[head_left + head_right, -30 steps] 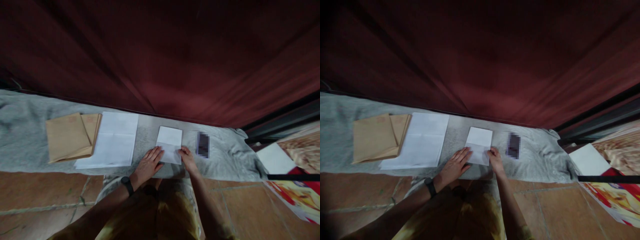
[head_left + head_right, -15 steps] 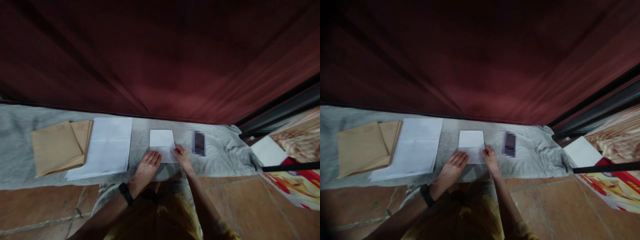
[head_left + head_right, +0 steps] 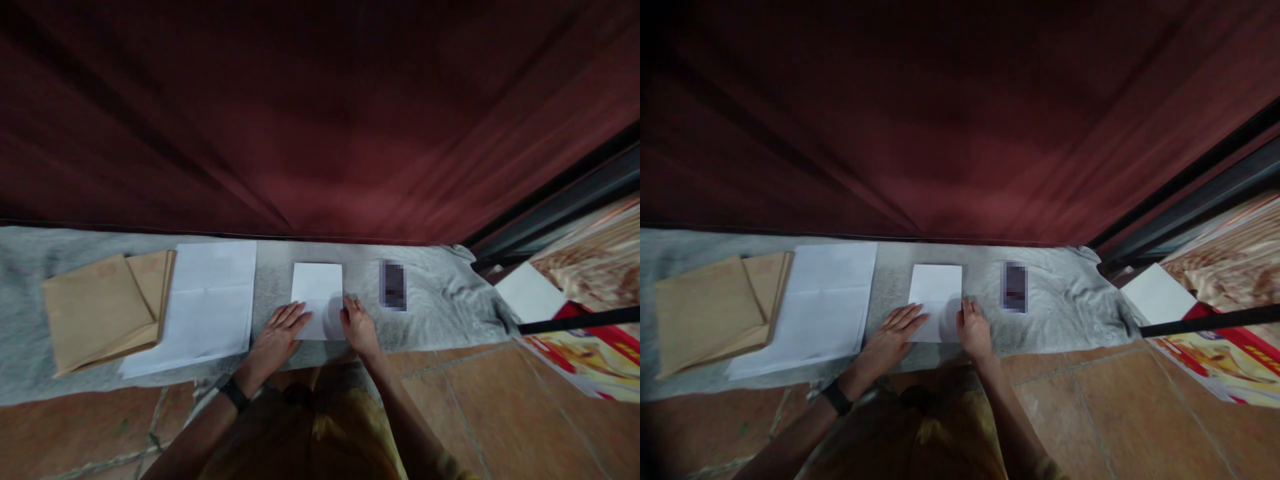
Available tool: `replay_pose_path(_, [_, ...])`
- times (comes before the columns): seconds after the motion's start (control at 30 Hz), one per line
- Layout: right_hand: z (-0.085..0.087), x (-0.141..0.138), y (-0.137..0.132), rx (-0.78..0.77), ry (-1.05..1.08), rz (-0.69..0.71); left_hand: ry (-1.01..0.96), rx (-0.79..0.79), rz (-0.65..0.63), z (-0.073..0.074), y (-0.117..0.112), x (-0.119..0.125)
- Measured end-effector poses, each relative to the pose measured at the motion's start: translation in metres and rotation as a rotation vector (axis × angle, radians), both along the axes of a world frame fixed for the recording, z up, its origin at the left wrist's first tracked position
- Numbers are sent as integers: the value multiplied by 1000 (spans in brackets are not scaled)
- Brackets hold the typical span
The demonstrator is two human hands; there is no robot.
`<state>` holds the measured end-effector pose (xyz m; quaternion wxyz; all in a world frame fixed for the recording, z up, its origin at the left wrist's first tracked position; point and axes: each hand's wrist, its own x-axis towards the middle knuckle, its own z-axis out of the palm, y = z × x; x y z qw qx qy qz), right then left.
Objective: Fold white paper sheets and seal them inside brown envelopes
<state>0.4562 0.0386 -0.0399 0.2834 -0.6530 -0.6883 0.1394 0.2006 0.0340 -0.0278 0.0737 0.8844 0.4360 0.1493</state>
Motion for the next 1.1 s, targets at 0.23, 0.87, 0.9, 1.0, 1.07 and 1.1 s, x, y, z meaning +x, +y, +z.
replay_pose_path(0.23, [4,18,-19,35,65,247,-74,-15,-39,-14,1,-14])
replay_pose_path(0.87, [4,22,-43,32,106,351,-466,1,113,-29,10,-12])
replay_pose_path(0.9, [3,21,-42,41,125,325,-476,-1,136,-27,10,-10])
replay_pose_path(1.0, [2,15,-36,43,177,243,-493,3,200,-22,9,-7])
replay_pose_path(1.07, [2,11,-32,32,186,187,-498,5,251,-20,9,-6])
replay_pose_path(1.1, [2,9,-30,27,183,160,-501,7,277,-19,9,-5])
